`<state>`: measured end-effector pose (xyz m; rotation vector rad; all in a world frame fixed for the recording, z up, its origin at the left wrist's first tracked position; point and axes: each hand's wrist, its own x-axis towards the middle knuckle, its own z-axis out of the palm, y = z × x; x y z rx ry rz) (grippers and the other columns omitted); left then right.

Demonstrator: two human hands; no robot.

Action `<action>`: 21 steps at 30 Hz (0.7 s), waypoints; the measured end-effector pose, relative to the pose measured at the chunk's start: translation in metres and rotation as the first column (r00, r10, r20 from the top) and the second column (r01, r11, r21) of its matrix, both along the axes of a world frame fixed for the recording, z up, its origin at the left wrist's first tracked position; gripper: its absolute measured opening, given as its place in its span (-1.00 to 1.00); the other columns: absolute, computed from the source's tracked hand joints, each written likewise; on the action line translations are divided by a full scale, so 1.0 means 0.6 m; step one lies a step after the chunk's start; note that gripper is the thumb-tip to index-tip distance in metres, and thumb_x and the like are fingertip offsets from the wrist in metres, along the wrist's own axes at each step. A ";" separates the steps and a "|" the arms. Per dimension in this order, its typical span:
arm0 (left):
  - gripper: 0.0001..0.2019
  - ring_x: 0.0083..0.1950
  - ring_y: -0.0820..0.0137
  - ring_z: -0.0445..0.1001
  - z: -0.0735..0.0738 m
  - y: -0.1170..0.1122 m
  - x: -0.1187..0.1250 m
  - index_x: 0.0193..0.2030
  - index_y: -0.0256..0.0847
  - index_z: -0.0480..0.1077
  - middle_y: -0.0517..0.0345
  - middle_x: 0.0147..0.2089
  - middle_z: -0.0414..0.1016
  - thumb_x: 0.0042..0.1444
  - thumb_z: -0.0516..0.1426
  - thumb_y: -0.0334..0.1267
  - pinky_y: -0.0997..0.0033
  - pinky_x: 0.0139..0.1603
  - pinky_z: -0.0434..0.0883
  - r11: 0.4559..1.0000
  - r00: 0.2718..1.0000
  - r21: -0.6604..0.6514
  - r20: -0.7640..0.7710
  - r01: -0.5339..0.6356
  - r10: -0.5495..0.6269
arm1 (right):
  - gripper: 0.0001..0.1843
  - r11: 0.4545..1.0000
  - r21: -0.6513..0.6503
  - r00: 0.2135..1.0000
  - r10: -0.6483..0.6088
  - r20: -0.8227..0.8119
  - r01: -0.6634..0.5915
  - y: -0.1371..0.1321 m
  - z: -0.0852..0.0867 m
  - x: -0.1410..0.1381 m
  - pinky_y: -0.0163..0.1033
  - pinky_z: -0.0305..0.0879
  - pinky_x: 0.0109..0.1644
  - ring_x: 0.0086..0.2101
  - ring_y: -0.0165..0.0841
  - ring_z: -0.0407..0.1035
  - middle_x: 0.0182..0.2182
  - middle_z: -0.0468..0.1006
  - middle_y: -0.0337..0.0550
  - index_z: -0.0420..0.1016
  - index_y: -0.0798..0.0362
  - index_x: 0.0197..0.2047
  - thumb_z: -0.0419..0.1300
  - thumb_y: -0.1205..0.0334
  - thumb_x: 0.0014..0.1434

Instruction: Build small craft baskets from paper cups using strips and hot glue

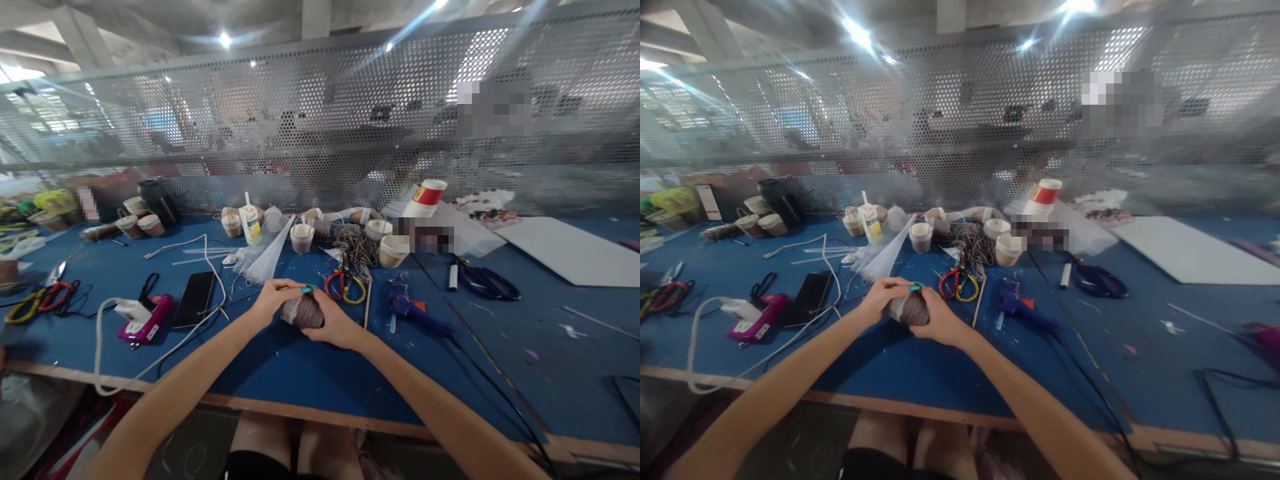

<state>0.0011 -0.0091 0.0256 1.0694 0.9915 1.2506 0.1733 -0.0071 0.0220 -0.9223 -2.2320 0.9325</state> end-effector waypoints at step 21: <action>-0.81 -0.46 0.49 0.41 -0.004 0.013 -0.031 -0.40 -0.23 0.45 0.17 -0.43 0.48 0.00 0.12 -0.15 0.53 -0.46 0.33 0.788 0.747 0.505 -0.354 -0.354 0.562 | -0.38 0.696 -0.680 0.707 -0.361 -0.608 -0.229 0.015 -0.007 -0.005 -0.10 0.30 -0.01 -0.18 -0.23 0.43 -0.12 0.48 -0.01 0.22 0.08 0.03 0.31 0.16 -0.10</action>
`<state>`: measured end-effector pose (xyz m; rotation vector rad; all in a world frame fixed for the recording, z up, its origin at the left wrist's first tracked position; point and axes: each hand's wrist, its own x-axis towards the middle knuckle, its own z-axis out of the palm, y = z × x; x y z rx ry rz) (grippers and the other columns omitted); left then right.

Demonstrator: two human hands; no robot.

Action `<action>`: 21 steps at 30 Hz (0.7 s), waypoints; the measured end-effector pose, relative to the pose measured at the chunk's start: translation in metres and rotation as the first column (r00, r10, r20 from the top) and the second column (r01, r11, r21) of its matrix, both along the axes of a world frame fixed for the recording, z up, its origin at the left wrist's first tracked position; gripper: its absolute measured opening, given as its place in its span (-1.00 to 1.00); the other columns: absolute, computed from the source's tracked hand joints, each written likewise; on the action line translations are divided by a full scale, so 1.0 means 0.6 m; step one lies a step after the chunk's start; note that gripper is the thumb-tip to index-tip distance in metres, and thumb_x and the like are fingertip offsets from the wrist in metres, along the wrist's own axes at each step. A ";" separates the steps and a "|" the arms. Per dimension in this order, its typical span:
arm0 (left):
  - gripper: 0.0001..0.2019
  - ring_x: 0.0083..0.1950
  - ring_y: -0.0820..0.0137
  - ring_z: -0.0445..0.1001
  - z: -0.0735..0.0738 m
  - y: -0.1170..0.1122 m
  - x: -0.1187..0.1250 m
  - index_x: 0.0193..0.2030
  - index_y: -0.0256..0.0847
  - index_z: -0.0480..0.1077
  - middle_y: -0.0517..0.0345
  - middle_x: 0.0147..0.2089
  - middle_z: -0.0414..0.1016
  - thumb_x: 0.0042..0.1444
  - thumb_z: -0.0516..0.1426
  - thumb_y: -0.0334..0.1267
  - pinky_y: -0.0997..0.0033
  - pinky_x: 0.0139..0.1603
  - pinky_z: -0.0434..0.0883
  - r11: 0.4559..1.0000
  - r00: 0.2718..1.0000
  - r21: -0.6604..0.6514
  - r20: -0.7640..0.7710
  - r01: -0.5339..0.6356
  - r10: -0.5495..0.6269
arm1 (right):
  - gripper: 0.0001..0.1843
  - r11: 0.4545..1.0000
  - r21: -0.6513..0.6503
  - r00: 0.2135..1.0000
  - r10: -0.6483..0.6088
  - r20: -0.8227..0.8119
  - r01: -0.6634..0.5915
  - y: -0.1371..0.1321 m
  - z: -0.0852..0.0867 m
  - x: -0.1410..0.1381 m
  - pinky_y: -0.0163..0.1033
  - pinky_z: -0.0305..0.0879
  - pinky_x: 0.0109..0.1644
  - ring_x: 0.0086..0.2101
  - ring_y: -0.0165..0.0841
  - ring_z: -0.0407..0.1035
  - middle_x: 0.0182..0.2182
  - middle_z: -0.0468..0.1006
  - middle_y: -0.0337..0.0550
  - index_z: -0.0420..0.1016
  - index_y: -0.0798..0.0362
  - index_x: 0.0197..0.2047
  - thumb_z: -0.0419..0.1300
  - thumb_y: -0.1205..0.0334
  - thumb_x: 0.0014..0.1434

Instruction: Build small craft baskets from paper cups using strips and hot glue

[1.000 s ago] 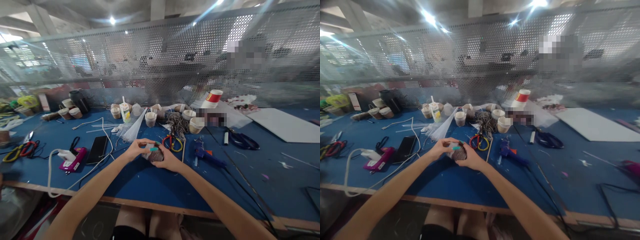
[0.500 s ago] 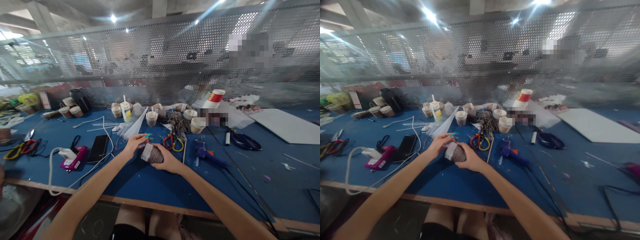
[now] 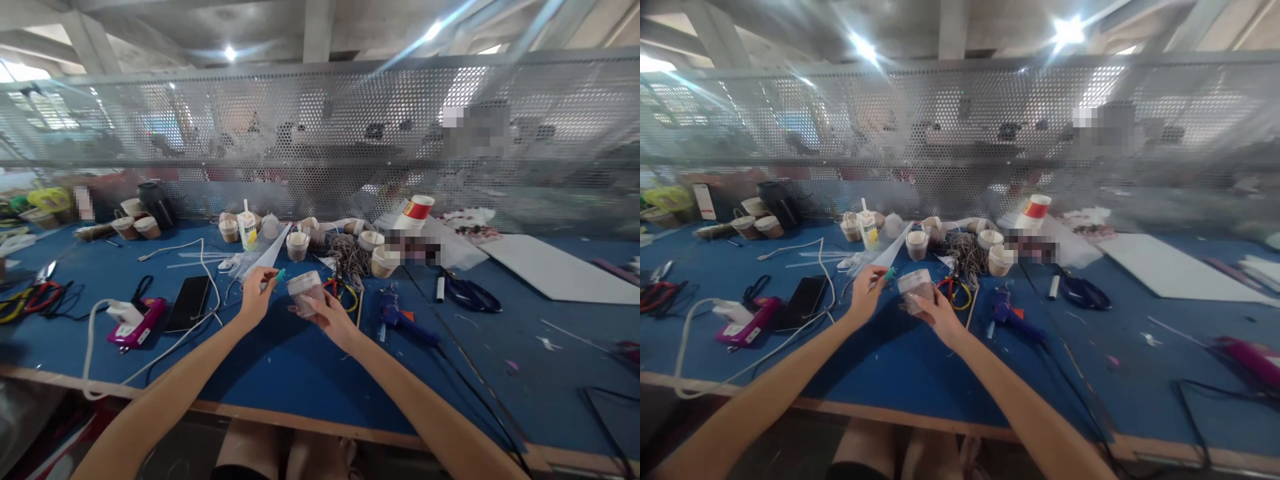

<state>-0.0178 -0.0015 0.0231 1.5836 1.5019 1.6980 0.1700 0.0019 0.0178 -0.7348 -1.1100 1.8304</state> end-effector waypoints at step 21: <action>-0.70 -0.60 0.42 0.46 -0.004 0.022 -0.003 -0.58 -0.31 0.42 0.18 -0.63 0.48 -0.24 0.25 -0.06 0.56 -0.65 0.28 0.966 0.913 -0.227 0.406 0.127 -0.025 | -0.31 0.836 -0.329 0.751 0.141 -0.645 -0.439 0.008 0.042 0.039 -0.39 0.42 -0.36 -0.46 -0.51 0.34 -0.22 0.50 -0.04 0.11 0.18 0.12 0.03 -0.12 0.05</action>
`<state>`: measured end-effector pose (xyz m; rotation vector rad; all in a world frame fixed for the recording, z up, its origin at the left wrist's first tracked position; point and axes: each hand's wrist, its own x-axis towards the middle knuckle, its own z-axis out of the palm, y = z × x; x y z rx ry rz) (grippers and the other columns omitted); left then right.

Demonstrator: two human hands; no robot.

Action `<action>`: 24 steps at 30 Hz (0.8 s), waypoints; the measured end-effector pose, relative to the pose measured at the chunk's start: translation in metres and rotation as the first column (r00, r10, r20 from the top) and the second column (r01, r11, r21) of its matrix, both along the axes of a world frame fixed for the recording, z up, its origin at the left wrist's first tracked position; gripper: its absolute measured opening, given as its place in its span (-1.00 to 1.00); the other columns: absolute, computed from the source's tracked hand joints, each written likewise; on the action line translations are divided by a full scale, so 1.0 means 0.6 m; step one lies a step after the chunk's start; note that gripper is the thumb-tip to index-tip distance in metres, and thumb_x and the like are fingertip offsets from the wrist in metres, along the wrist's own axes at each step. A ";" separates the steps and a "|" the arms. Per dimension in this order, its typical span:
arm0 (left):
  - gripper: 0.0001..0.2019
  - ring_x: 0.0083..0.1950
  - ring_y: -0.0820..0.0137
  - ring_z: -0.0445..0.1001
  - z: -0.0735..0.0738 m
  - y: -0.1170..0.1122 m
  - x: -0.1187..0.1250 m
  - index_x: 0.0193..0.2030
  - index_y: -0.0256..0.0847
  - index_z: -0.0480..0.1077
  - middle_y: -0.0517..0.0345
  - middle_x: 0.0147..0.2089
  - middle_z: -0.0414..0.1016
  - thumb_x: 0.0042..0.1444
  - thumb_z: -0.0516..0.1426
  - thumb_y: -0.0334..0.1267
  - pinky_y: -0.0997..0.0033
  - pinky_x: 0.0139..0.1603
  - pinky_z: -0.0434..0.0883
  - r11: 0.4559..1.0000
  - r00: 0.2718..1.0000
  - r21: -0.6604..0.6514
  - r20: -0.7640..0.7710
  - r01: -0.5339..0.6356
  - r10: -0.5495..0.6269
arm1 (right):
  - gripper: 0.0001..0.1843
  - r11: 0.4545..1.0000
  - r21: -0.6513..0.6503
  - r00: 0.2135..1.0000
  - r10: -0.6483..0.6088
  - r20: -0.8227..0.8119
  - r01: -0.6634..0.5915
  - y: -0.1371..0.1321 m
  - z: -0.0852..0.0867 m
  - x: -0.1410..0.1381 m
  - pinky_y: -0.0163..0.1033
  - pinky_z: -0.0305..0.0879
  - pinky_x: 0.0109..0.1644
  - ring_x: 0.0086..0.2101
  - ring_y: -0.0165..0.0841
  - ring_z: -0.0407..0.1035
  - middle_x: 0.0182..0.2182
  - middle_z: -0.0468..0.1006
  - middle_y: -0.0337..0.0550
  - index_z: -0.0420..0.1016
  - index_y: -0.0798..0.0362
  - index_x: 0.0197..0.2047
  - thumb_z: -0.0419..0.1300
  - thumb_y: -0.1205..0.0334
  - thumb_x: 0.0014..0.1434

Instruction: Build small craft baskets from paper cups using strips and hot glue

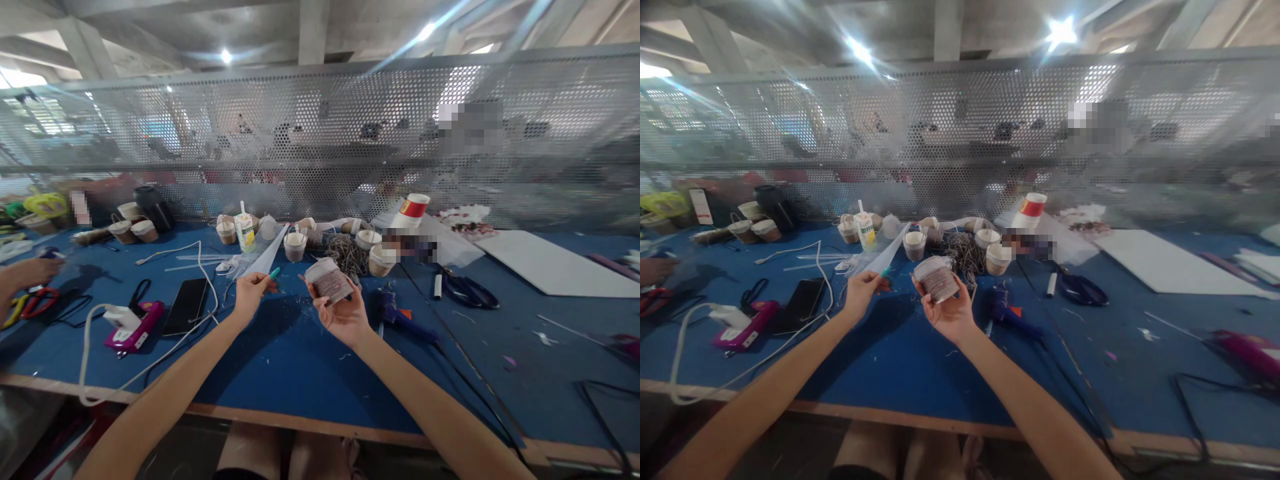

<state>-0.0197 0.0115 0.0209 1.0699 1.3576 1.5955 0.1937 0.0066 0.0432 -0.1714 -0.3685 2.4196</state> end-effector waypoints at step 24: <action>-0.44 0.16 0.23 0.30 -0.013 -0.006 0.012 0.10 -0.16 0.24 -0.05 0.14 0.33 -0.07 0.19 -0.11 0.22 0.11 0.31 0.911 0.947 0.260 -0.124 0.321 -0.298 | -0.63 0.983 0.147 0.946 0.145 -0.289 -0.106 0.001 -0.021 0.005 -0.68 0.21 -0.68 -0.62 -0.67 0.24 -0.43 0.32 -0.31 0.11 0.20 0.04 -0.04 0.19 0.22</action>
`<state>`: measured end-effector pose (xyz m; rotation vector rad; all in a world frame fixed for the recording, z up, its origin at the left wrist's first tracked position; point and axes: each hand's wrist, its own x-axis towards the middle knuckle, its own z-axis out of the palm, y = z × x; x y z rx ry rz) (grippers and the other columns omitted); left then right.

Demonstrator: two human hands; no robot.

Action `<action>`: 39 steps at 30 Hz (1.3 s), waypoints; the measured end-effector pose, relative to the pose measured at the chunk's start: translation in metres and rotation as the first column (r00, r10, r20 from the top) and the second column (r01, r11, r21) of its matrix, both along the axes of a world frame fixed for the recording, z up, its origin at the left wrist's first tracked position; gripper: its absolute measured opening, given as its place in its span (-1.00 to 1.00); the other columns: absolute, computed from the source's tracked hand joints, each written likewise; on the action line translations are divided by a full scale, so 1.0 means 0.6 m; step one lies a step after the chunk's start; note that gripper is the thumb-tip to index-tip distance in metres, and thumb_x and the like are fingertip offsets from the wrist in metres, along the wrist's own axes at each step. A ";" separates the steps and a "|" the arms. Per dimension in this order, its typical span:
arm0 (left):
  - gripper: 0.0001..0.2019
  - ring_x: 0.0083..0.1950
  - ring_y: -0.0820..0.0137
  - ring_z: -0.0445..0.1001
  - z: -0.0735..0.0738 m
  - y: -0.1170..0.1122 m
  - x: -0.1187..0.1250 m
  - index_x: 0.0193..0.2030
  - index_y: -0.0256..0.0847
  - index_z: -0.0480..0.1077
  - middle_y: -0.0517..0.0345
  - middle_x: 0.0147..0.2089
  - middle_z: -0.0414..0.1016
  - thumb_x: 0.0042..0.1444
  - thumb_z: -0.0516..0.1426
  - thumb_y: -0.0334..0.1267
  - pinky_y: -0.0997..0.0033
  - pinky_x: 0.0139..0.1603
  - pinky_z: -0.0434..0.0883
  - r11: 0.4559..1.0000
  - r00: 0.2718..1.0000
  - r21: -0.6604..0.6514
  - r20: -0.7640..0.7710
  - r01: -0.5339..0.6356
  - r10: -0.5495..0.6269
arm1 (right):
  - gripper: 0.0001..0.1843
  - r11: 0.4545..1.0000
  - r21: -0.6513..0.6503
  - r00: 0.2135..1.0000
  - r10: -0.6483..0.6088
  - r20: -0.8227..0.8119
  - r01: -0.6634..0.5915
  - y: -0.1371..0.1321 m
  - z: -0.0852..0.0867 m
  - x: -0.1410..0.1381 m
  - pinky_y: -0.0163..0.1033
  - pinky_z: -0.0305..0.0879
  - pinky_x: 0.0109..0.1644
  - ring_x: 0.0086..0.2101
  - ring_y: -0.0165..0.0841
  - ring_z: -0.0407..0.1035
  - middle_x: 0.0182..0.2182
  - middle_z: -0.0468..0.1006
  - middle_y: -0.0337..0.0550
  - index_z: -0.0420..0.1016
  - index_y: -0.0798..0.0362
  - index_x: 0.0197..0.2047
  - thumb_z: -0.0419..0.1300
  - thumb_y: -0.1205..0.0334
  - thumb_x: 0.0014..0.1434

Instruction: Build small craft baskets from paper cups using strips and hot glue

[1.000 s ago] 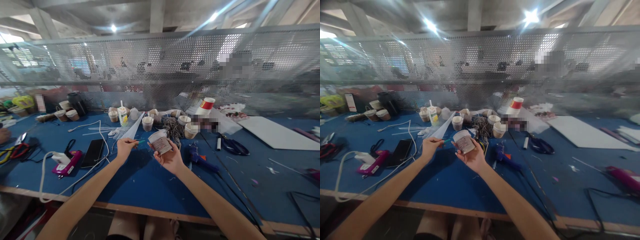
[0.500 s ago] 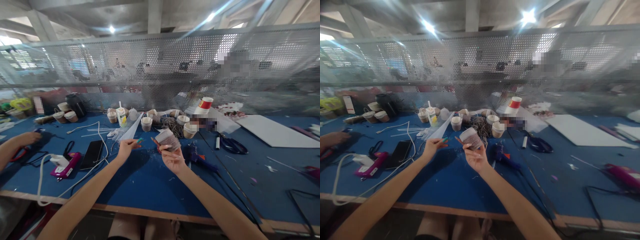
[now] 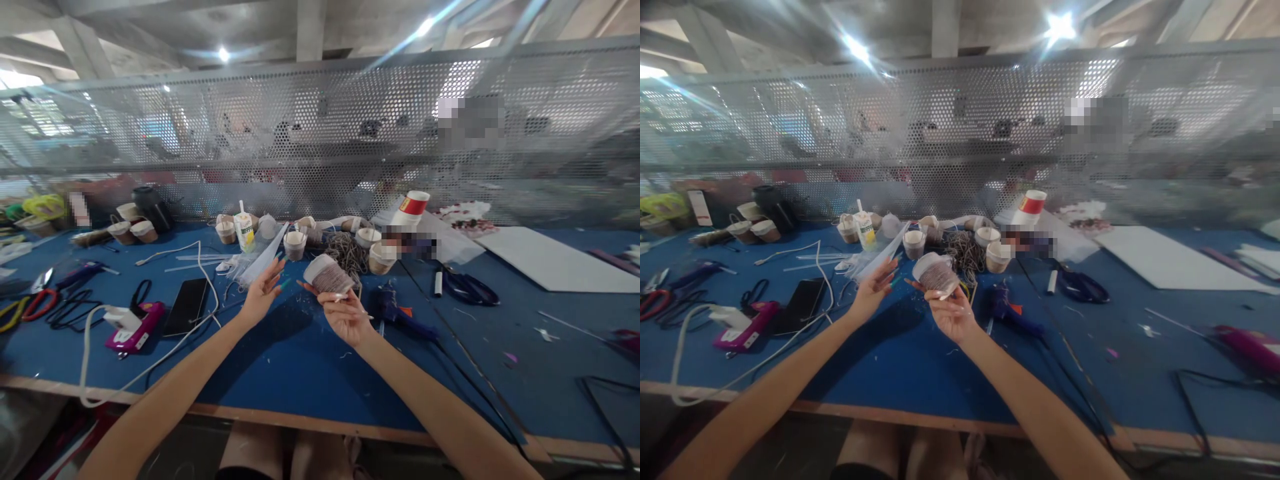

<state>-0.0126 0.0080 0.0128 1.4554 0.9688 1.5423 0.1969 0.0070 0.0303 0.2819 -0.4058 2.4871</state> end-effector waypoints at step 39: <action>-0.56 -0.24 0.33 0.37 0.008 -0.020 0.008 -0.02 -0.22 0.38 0.05 -0.28 0.38 -0.04 0.18 -0.10 0.26 -0.15 0.37 0.962 0.858 0.273 -0.492 -0.009 0.147 | -0.79 0.950 0.311 0.451 -0.282 0.847 0.011 0.010 -0.007 -0.022 -0.55 -0.14 -0.84 -0.83 -0.62 0.03 -0.75 0.29 -0.33 0.28 0.15 -0.42 -0.08 0.26 0.16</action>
